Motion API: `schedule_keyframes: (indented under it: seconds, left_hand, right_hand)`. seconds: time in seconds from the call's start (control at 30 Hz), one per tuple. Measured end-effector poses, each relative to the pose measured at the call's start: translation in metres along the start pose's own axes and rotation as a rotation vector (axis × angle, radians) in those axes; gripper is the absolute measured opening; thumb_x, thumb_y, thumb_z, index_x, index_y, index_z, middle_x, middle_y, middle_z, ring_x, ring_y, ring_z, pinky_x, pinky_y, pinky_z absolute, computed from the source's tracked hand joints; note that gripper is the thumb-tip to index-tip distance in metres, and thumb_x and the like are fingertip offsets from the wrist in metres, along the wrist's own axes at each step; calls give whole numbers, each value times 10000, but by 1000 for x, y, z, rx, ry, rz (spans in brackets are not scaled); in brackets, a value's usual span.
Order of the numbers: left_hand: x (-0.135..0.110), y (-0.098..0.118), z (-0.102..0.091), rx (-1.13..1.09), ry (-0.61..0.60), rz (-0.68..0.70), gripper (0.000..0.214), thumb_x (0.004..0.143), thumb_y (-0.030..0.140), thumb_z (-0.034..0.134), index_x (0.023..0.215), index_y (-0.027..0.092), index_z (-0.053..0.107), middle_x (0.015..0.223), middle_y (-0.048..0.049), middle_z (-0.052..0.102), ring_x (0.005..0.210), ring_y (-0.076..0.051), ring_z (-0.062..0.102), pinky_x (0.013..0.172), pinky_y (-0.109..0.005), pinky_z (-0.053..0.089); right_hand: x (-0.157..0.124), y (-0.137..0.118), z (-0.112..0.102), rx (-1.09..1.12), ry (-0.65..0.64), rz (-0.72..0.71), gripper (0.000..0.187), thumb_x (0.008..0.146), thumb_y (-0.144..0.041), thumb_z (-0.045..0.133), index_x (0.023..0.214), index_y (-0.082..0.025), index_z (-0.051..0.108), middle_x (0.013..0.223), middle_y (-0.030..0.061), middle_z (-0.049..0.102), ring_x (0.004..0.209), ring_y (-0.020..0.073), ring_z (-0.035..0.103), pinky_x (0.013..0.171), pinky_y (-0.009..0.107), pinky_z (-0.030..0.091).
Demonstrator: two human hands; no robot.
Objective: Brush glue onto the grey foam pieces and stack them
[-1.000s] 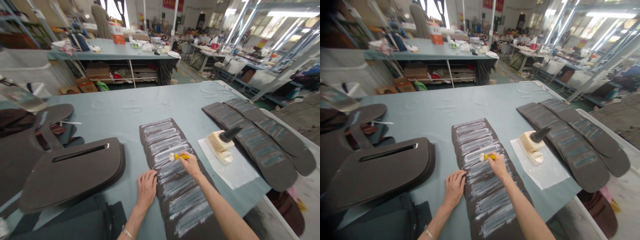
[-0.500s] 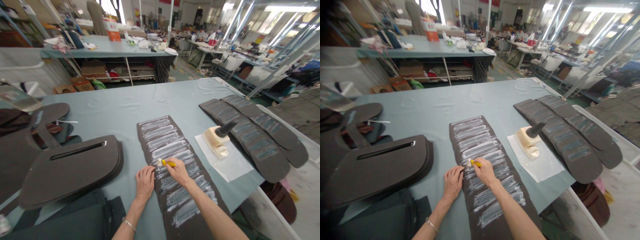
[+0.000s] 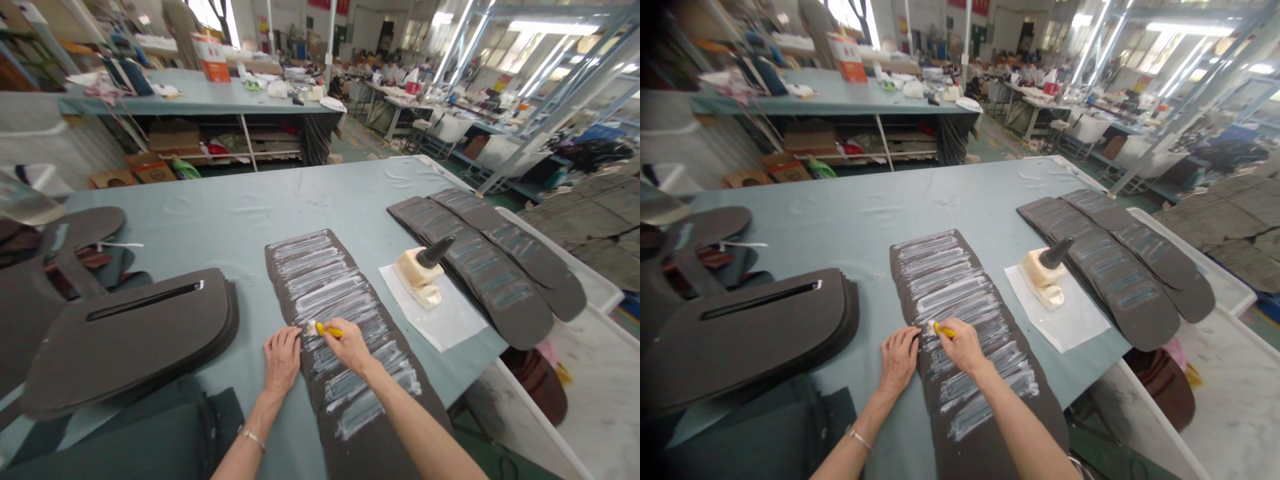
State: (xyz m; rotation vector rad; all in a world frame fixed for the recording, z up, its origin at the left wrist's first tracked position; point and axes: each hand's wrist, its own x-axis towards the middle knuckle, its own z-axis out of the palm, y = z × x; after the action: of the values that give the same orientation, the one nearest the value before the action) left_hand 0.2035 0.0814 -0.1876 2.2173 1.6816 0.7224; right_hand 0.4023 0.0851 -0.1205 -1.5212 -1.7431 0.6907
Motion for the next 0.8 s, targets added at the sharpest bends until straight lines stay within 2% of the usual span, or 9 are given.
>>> schedule_keyframes:
  seconds: [0.07, 0.2, 0.27, 0.33, 0.47, 0.57, 0.63, 0.7, 0.8]
  left_hand:
    - [-1, 1, 1, -9, 10, 3, 263, 889, 239, 401, 1094, 253, 565, 1132, -79, 594, 1106, -228, 483, 967, -442, 301]
    - [-2, 1, 2, -37, 18, -17, 263, 883, 237, 402, 1089, 256, 564, 1130, -77, 591, 1114, -234, 477, 978, -446, 291]
    - [-1, -1, 1, -65, 12, -41, 263, 881, 228, 393, 1078, 259, 565, 1129, -71, 588, 1113, -229, 479, 985, -444, 288]
    - [0, -5, -2, -123, 1, -72, 265, 877, 222, 390, 1078, 258, 558, 1122, -61, 585, 1101, -217, 489, 980, -433, 309]
    - [-8, -6, -14, -211, 57, -146, 241, 865, 242, 416, 1070, 221, 541, 1087, -64, 572, 1078, -203, 503, 933, -392, 378]
    - [-28, 9, -21, -172, 22, -76, 209, 865, 256, 442, 1030, 218, 564, 1064, -67, 580, 1072, -209, 508, 940, -397, 370]
    - [-43, 21, -20, -135, -50, 17, 222, 865, 247, 453, 1049, 223, 574, 1084, -71, 591, 1080, -212, 509, 961, -411, 349]
    - [-57, 31, -17, -87, -80, 58, 260, 869, 213, 440, 1094, 228, 569, 1120, -74, 596, 1109, -214, 501, 975, -421, 330]
    - [-68, 36, -10, -33, -68, 31, 302, 877, 163, 401, 1126, 236, 557, 1155, -68, 595, 1151, -211, 480, 982, -424, 316]
  right_hand:
    - [-1, 18, -17, -26, 77, 91, 185, 801, -302, 484, 823, -208, 642, 783, 19, 644, 705, 151, 565, 688, 251, 420]
    - [-1, 77, -80, -148, 364, 306, 253, 768, -396, 496, 786, -185, 635, 697, 19, 620, 618, 156, 534, 627, 260, 405]
    - [-3, 94, -97, -213, 398, 318, 293, 770, -437, 483, 775, -182, 627, 667, 20, 605, 600, 157, 520, 611, 260, 391]
    - [-6, 99, -99, -253, 387, 298, 320, 779, -462, 464, 778, -182, 620, 661, 24, 597, 597, 157, 510, 605, 260, 381]
    - [-9, 84, -87, -254, 438, 315, 328, 790, -462, 450, 795, -179, 615, 713, 39, 607, 636, 164, 516, 636, 269, 381]
    - [-14, 53, -65, -167, 495, 326, 300, 788, -441, 477, 821, -179, 620, 762, 39, 622, 667, 165, 532, 667, 270, 391]
    - [-21, 28, -39, -45, 406, 268, 273, 796, -417, 487, 838, -184, 625, 784, 31, 629, 675, 158, 540, 668, 260, 400]
    - [-29, 7, -12, 80, 209, 180, 247, 807, -390, 491, 851, -192, 633, 783, 20, 632, 668, 149, 544, 657, 248, 407]
    - [-32, -1, 10, 145, 39, 149, 214, 797, -354, 499, 835, -200, 642, 741, 6, 625, 641, 143, 536, 625, 236, 406]
